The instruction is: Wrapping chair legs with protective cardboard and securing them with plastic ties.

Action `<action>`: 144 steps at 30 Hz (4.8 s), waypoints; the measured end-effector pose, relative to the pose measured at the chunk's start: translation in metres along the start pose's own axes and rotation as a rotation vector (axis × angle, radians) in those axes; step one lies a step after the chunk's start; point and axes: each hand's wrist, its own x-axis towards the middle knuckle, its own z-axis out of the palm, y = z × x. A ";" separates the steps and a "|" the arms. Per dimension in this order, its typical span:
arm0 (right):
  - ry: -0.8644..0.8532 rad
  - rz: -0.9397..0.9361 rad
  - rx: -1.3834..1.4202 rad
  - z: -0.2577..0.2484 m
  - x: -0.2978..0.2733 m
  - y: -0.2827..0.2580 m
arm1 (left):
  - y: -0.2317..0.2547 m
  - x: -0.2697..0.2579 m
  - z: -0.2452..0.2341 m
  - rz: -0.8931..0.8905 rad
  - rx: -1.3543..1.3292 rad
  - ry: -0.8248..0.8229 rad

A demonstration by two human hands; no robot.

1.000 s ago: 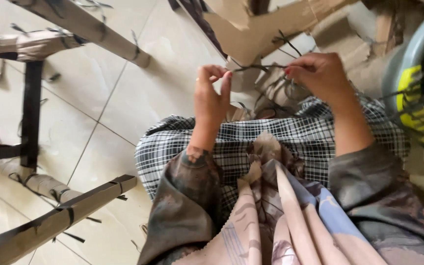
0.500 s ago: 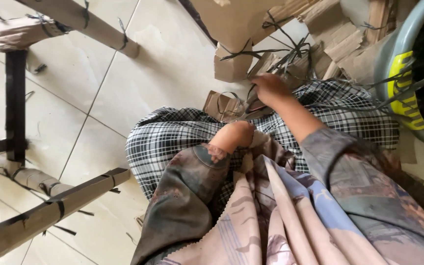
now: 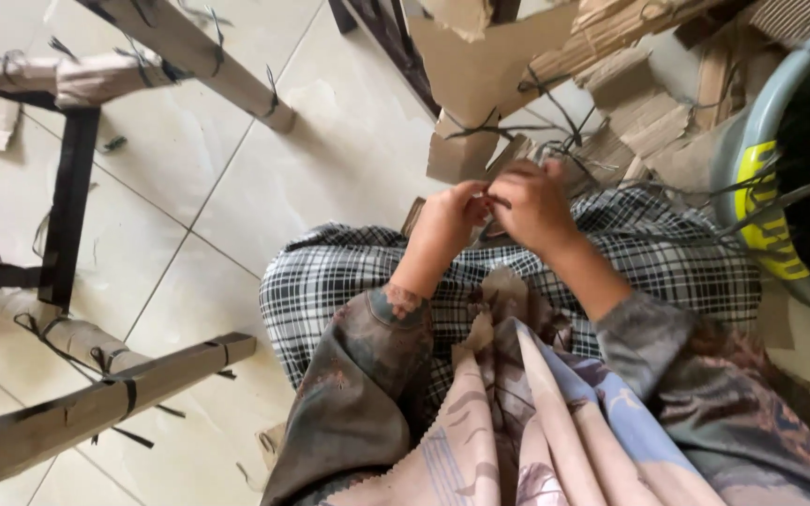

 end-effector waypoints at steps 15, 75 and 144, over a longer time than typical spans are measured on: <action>-0.178 0.294 0.383 -0.108 0.006 -0.004 | 0.003 0.000 -0.046 0.194 -0.114 0.330; 0.213 0.691 1.427 -0.100 0.131 0.056 | 0.050 0.056 -0.060 0.283 -1.050 0.882; 0.290 0.758 1.731 -0.143 0.100 0.119 | 0.079 0.034 -0.059 0.490 -0.275 0.703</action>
